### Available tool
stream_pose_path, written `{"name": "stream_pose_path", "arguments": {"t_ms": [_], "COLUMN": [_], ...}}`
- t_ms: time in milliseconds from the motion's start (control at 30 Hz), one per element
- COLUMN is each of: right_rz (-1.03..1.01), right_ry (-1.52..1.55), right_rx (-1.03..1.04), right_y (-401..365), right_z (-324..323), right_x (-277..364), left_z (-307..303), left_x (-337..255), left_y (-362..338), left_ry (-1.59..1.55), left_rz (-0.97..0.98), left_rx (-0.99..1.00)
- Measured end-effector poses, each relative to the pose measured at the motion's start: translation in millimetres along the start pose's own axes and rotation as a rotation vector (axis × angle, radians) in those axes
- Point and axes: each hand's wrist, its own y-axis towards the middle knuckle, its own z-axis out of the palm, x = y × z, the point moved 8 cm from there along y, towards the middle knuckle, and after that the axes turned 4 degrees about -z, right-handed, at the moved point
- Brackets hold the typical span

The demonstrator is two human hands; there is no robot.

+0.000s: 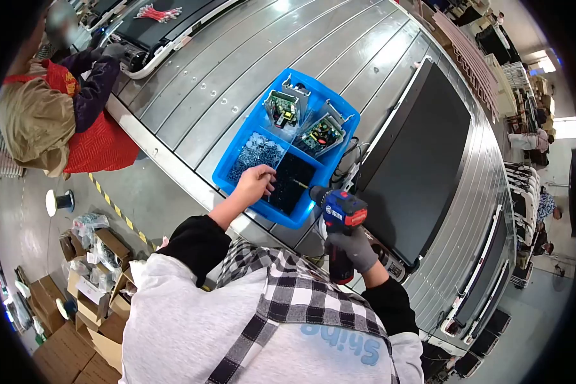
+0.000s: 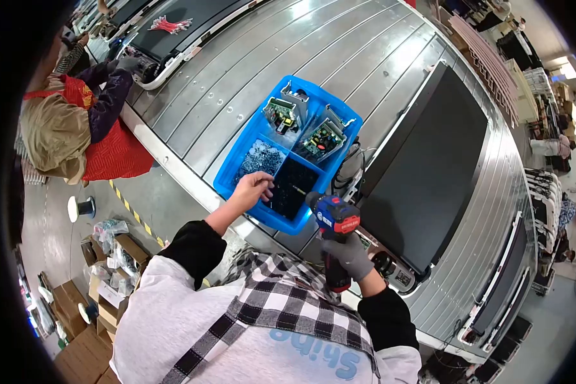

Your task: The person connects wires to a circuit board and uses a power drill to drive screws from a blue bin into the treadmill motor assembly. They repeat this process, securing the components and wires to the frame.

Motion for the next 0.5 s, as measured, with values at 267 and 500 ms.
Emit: {"name": "stream_pose_path", "arguments": {"t_ms": [267,500], "right_rz": [0.086,0.018], "right_ry": [-0.09,-0.109], "right_rx": [-0.006,-0.005], "right_y": [-28.1,6.3], "right_z": [-30.9,-19.1], "right_x": [1.9,21.6], "left_z": [80.0,31.3], "left_x": [6.5,3.3], "left_y": [11.8,8.1], "left_ry": [-0.665,-0.898], "left_rz": [-0.383,-0.355], "left_rx": [0.428,0.169]}}
